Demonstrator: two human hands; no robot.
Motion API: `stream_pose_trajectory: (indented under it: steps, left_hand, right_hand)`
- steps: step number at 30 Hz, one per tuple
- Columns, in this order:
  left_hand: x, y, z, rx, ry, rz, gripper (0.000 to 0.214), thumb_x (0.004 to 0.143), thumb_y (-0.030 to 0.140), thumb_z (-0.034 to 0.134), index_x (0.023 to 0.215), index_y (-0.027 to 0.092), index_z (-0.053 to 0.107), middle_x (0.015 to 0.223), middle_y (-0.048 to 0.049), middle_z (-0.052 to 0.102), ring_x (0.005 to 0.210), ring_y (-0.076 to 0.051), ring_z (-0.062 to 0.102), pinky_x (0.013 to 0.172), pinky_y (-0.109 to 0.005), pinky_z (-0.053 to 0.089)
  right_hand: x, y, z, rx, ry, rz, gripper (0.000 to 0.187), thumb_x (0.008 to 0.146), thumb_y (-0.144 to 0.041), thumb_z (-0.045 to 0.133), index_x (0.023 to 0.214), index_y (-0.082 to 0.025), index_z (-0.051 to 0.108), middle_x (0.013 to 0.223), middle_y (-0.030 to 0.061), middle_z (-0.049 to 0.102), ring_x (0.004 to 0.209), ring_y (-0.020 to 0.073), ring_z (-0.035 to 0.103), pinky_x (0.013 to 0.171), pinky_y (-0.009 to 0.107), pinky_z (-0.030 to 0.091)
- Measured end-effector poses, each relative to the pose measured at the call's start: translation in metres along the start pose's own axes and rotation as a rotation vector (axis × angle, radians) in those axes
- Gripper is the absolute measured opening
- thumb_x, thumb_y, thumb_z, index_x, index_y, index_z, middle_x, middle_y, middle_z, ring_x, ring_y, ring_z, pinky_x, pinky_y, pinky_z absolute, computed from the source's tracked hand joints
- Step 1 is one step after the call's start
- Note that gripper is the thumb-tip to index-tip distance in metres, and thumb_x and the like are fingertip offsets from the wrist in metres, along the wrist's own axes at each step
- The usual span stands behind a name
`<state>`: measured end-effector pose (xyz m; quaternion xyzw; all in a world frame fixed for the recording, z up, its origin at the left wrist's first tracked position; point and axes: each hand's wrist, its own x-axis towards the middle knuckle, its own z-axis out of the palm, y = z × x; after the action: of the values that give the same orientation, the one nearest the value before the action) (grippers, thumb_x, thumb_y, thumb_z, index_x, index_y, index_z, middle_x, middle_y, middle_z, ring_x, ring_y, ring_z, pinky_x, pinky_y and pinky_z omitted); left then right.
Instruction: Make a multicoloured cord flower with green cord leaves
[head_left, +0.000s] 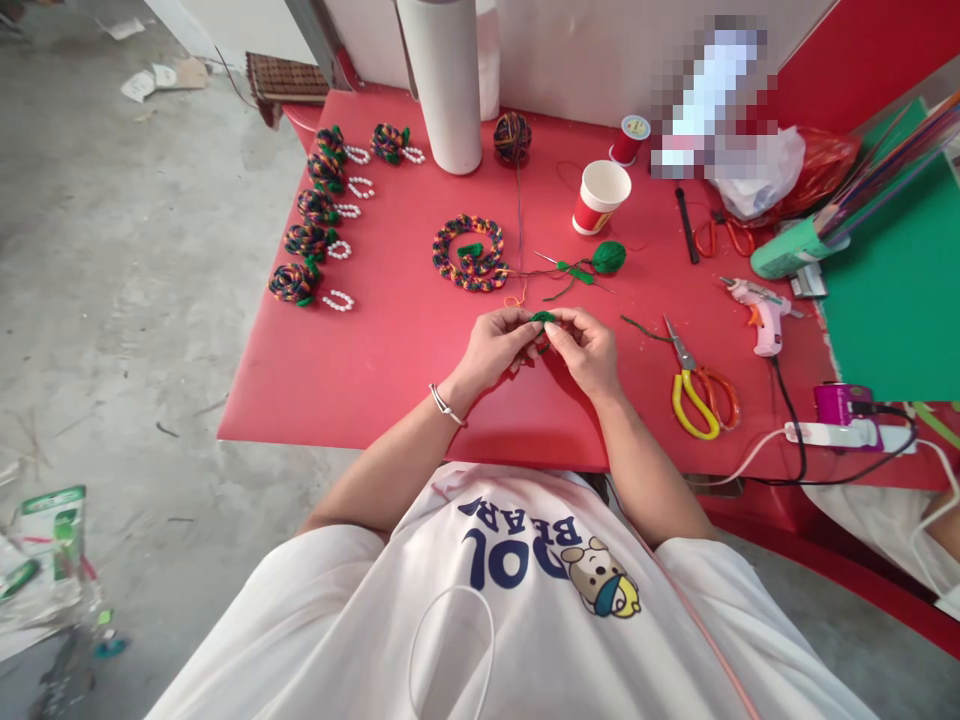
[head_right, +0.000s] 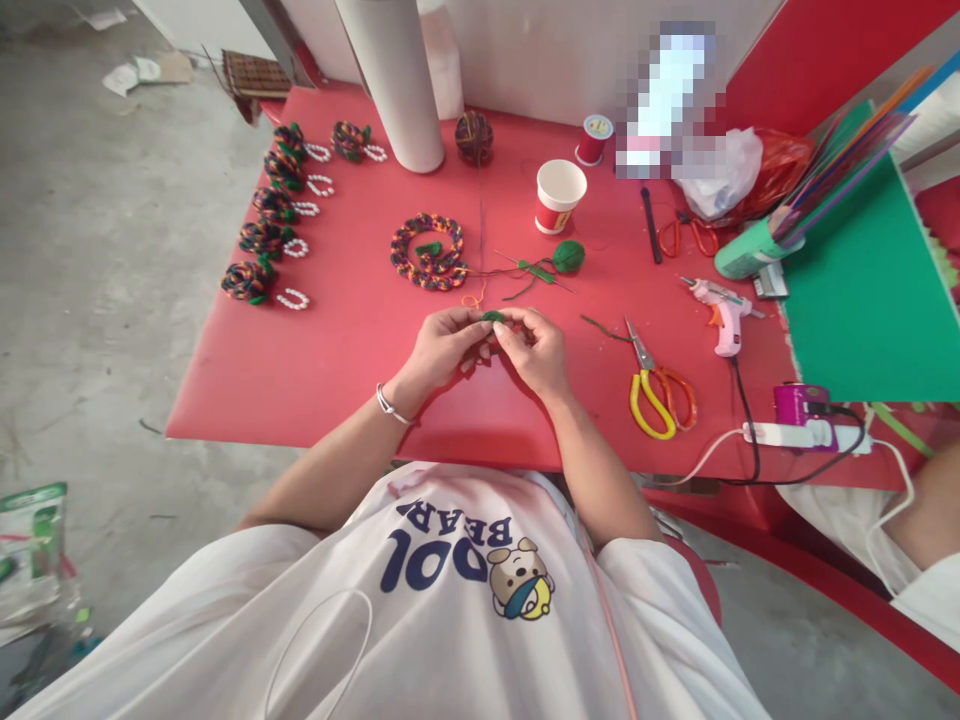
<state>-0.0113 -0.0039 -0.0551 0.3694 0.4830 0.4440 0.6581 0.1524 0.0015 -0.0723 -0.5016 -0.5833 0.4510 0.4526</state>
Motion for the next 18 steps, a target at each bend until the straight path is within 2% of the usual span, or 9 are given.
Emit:
stream_pose_trajectory:
  steps: [9, 15, 18]
  left_hand:
    - [0.0003, -0.0023, 0.0, 0.023, 0.015, 0.002, 0.025, 0.079, 0.035, 0.084, 0.082, 0.014, 0.071, 0.057, -0.0003, 0.067, 0.038, -0.01, 0.058, 0.032, -0.019, 0.037]
    - [-0.0007, -0.0029, 0.0008, 0.017, 0.009, 0.019, 0.03, 0.079, 0.041, 0.085, 0.083, 0.015, 0.071, 0.048, 0.0032, 0.059, 0.03, -0.007, 0.043, 0.032, -0.021, 0.029]
    - [-0.0007, -0.0031, 0.0028, -0.014, -0.008, 0.038, 0.033, 0.077, 0.042, 0.088, 0.087, 0.014, 0.074, 0.053, 0.0023, 0.062, 0.034, -0.006, 0.042, 0.035, -0.021, 0.028]
  right_hand:
    - [0.0007, 0.0047, 0.0018, -0.025, 0.084, -0.058, 0.02, 0.089, -0.043, 0.072, 0.091, -0.023, 0.076, 0.085, 0.0011, 0.073, 0.074, 0.0156, 0.061, 0.072, 0.031, 0.051]
    - [0.001, 0.0032, 0.0006, -0.021, 0.049, -0.049, 0.024, 0.09, -0.046, 0.073, 0.097, -0.024, 0.077, 0.09, 0.0017, 0.075, 0.076, 0.0158, 0.063, 0.073, 0.031, 0.052]
    - [0.0019, 0.0003, -0.0014, -0.07, 0.058, -0.084, 0.026, 0.09, -0.049, 0.074, 0.096, -0.024, 0.078, 0.088, 0.0017, 0.073, 0.075, 0.0159, 0.062, 0.073, 0.031, 0.051]
